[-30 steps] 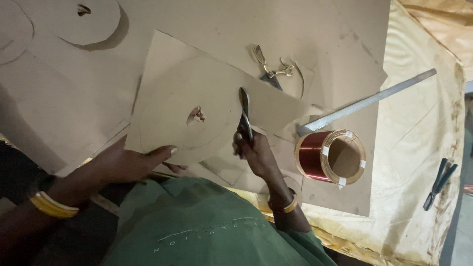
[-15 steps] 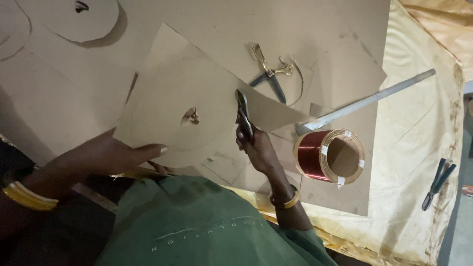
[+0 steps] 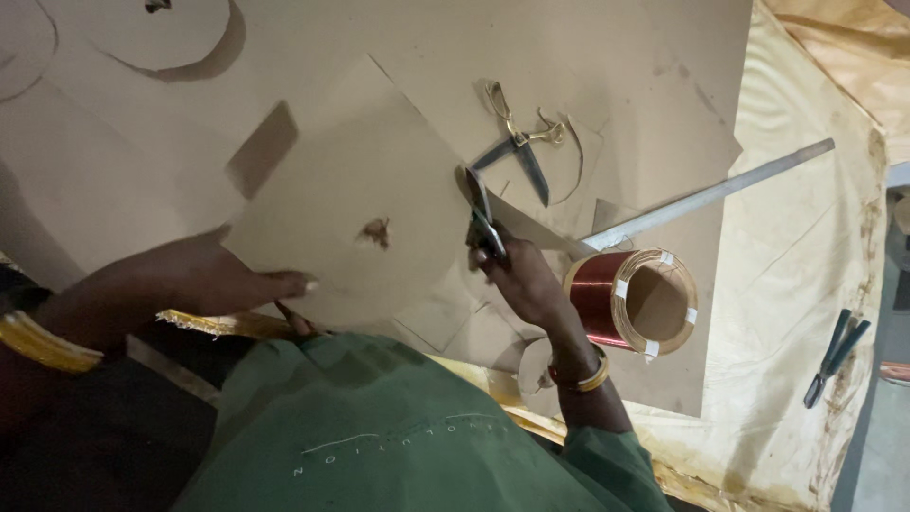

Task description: The person uses shears to cut a circular shape from a piece of cardboard, then cuts a smaller inner circle to create a ring. The person handles the cardboard and shears throughout, placing cut pieces aside on the work surface.

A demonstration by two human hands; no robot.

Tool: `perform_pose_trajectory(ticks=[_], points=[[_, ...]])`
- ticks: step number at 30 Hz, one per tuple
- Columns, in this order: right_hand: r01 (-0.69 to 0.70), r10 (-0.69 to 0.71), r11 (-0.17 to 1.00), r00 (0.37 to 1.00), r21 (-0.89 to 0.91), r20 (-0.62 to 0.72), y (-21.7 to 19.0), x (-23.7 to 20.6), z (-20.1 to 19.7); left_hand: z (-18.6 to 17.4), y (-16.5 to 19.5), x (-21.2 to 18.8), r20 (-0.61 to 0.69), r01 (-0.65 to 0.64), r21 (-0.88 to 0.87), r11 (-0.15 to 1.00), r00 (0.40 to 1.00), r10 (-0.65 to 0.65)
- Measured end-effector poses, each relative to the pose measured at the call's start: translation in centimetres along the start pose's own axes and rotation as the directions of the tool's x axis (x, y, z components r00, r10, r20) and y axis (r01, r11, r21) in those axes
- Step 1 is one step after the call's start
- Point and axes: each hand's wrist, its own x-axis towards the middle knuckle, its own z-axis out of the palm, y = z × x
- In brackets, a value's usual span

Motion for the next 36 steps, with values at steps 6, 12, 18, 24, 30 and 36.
perform_pose_trajectory(ticks=[6, 12, 18, 24, 30, 36], points=[[-0.065, 0.042, 0.960, 0.995, -0.271, -0.092, -1.6, -1.0, -1.2, -0.6, -1.2, 0.3, 0.163, -0.160, -0.309, 0.938, 0.962, 0.218], [0.082, -0.103, 0.940, 0.994, -0.332, -0.045, -1.9, -1.2, -1.8, -1.2, 0.0, -0.5, 0.094, 0.098, -0.014, 0.995, 0.991, -0.096], [0.073, -0.101, 0.923, 0.993, -0.378, -0.057, -1.3, -1.1, -2.1, -2.2, -0.3, -0.3, 0.054, 0.185, 0.054, 0.981, 0.981, -0.188], [-0.010, 0.008, 0.992, 1.000, -0.129, -0.017, -0.8, -0.9, 0.0, -3.5, -2.1, 1.1, -0.066, 0.086, -0.146, 0.986, 0.993, -0.097], [0.012, -0.037, 0.983, 0.990, 0.181, 0.137, 0.6, -0.8, 0.5, -1.7, -2.1, 3.1, -0.387, -0.364, -0.569, 0.738, 0.910, 0.150], [-0.016, -0.053, 0.875, 0.990, 0.484, 0.129, 1.8, -0.7, 3.4, 3.1, 0.5, 3.1, -0.682, -0.701, -0.666, 0.255, 0.711, 0.172]])
